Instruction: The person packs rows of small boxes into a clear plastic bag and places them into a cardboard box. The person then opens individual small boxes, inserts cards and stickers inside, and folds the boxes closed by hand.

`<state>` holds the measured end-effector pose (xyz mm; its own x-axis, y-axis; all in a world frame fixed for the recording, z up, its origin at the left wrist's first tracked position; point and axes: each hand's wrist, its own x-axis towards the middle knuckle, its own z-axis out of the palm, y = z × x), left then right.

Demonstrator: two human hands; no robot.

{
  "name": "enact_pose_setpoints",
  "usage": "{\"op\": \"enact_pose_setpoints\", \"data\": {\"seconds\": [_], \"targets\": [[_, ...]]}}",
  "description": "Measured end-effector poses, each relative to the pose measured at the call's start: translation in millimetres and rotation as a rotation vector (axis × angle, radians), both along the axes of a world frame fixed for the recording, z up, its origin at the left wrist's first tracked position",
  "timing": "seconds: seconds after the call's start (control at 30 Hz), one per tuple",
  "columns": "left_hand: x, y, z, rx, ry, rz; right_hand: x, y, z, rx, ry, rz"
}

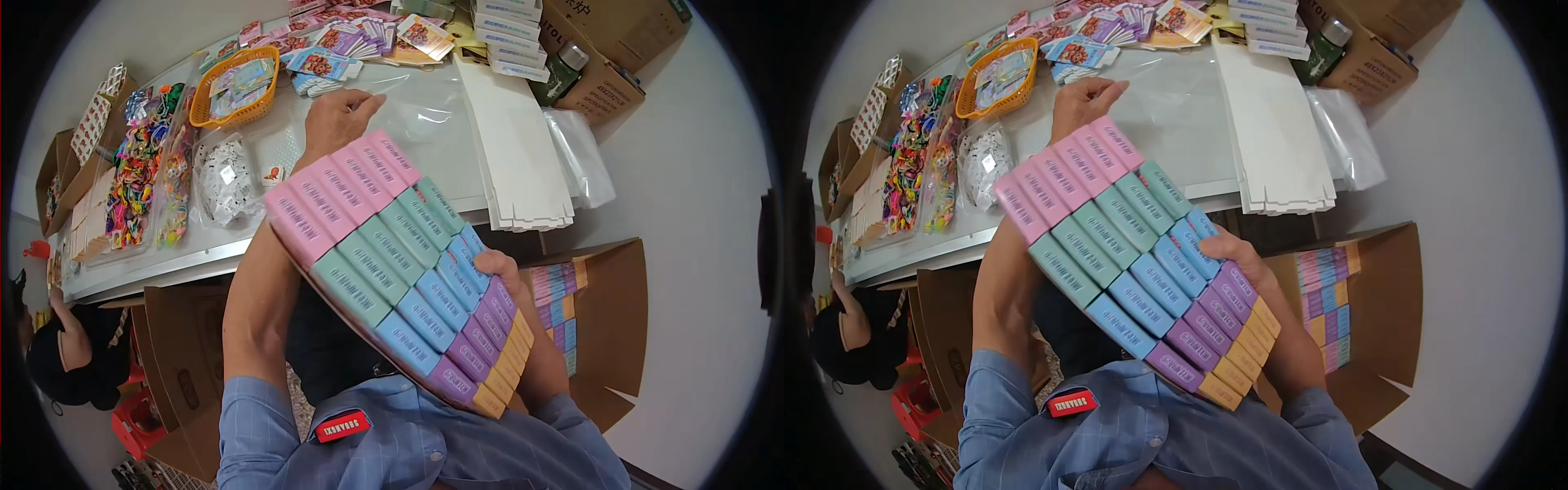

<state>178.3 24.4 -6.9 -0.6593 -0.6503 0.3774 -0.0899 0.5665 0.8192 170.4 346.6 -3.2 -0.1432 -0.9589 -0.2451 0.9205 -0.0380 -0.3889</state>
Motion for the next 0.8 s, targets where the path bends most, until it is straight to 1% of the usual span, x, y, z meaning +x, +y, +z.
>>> {"op": "enact_pose_setpoints", "data": {"seconds": [0.03, 0.1, 0.13, 0.17, 0.23, 0.27, 0.3, 0.33, 0.37, 0.4, 0.43, 0.5, 0.53, 0.6, 0.63, 0.7, 0.73, 0.8], "targets": [[4, -1, 2, 0.002, -0.001, 0.000, -1, 1, -3, 0.002, -0.001, 0.000], [9, -2, 6, 0.165, -0.063, -0.140, -6, 6, -9, -0.009, -0.053, -0.025], [10, -5, 4, 0.167, -0.059, -0.140, -10, 12, -19, 0.006, -0.032, -0.055], [10, -8, 2, 0.121, -0.074, -0.155, -15, 20, -23, 0.009, -0.029, -0.054], [9, -14, -3, 0.078, -0.088, -0.162, -25, 38, -30, 0.110, 0.116, -0.164], [8, -16, -7, -0.024, -0.055, -0.178, -29, 45, -34, 0.144, 0.176, -0.174], [10, -14, -5, -0.127, -0.023, -0.193, -27, 48, -32, 0.146, 0.175, -0.167], [11, -12, -3, -0.126, -0.024, -0.185, -24, 49, -27, 0.171, 0.247, -0.229], [11, -10, -1, -0.189, -0.095, -0.194, -23, 51, -24, 0.194, 0.320, -0.291], [12, -8, 0, -0.252, -0.166, -0.205, -22, 53, -22, 0.217, 0.367, -0.285], [12, -6, 1, -0.252, -0.166, -0.202, -21, 53, -22, 0.217, 0.368, -0.282], [11, -3, 2, -0.340, -0.164, -0.233, -17, 51, -22, 0.235, 0.469, -0.373], [12, -2, 2, -0.340, -0.163, -0.235, -15, 48, -23, 0.235, 0.469, -0.376], [16, 2, 2, -0.333, -0.170, -0.202, -12, 40, -27, 0.248, 0.595, -0.427], [17, 3, 1, -0.337, -0.170, -0.201, -10, 35, -28, 0.245, 0.595, -0.427], [21, 8, -4, -0.223, -0.097, -0.163, -7, 26, -32, 0.221, 0.592, -0.377], [22, 9, -7, -0.224, -0.096, -0.158, -6, 22, -40, 0.206, 0.587, -0.364], [23, 11, -14, 0.409, 0.061, -0.190, -4, 13, -44, 0.222, 0.593, -0.346]]}}
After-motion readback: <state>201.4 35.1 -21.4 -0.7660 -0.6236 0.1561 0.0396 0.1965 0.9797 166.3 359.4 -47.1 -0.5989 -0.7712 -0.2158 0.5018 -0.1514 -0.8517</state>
